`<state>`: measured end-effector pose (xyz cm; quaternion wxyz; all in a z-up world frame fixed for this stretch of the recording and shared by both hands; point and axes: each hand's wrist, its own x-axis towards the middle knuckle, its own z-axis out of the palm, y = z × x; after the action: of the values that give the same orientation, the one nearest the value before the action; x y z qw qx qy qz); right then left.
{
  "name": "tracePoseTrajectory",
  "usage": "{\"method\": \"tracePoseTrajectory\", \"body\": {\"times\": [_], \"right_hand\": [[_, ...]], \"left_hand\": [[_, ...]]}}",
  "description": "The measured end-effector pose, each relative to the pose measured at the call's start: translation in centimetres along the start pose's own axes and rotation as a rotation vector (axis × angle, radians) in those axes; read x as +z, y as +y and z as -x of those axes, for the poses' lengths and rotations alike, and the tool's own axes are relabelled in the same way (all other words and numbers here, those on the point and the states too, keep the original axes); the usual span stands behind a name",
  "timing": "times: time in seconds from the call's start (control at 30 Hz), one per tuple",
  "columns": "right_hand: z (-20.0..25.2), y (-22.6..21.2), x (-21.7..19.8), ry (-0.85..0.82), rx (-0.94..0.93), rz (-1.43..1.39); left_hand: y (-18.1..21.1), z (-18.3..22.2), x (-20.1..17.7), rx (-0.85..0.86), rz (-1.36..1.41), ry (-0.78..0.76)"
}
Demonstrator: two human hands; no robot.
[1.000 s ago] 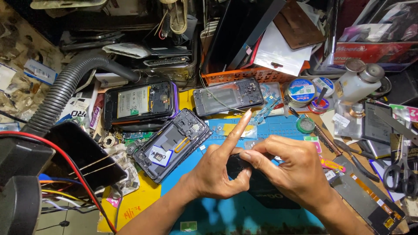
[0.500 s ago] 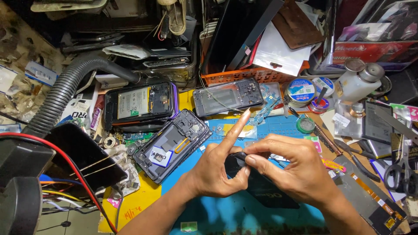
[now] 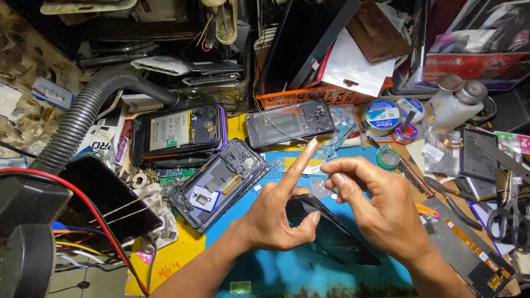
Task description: The person is preparing a new phone screen by peeling off protective films and then attempting to fit it into the phone's frame.
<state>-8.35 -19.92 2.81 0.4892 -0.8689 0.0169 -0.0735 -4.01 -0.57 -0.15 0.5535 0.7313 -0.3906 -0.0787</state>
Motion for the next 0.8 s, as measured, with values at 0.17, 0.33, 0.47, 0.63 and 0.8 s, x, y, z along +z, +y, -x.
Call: {"method": "tracePoseTrajectory", "body": {"times": [0.17,0.33,0.47,0.63,0.8], "right_hand": [[0.5,0.6,0.0,0.05,-0.038,0.078],[0.3,0.9,-0.1,0.001,-0.11,-0.003],[0.6,1.7,-0.4,-0.143,-0.193,-0.016],[1.9,4.0,-2.0,-0.201,-0.209,-0.002],[3.8,5.8,-3.0,-0.145,-0.113,0.034]], "left_hand": [[-0.2,0.0,0.0,0.028,0.016,0.006],[-0.5,0.0,0.2,0.039,-0.024,0.016],[-0.6,-0.1,0.2,-0.015,0.026,0.012],[-1.2,-0.3,0.2,0.022,0.082,0.018],[-1.5,-0.3,0.0,0.014,0.028,0.021]]}}
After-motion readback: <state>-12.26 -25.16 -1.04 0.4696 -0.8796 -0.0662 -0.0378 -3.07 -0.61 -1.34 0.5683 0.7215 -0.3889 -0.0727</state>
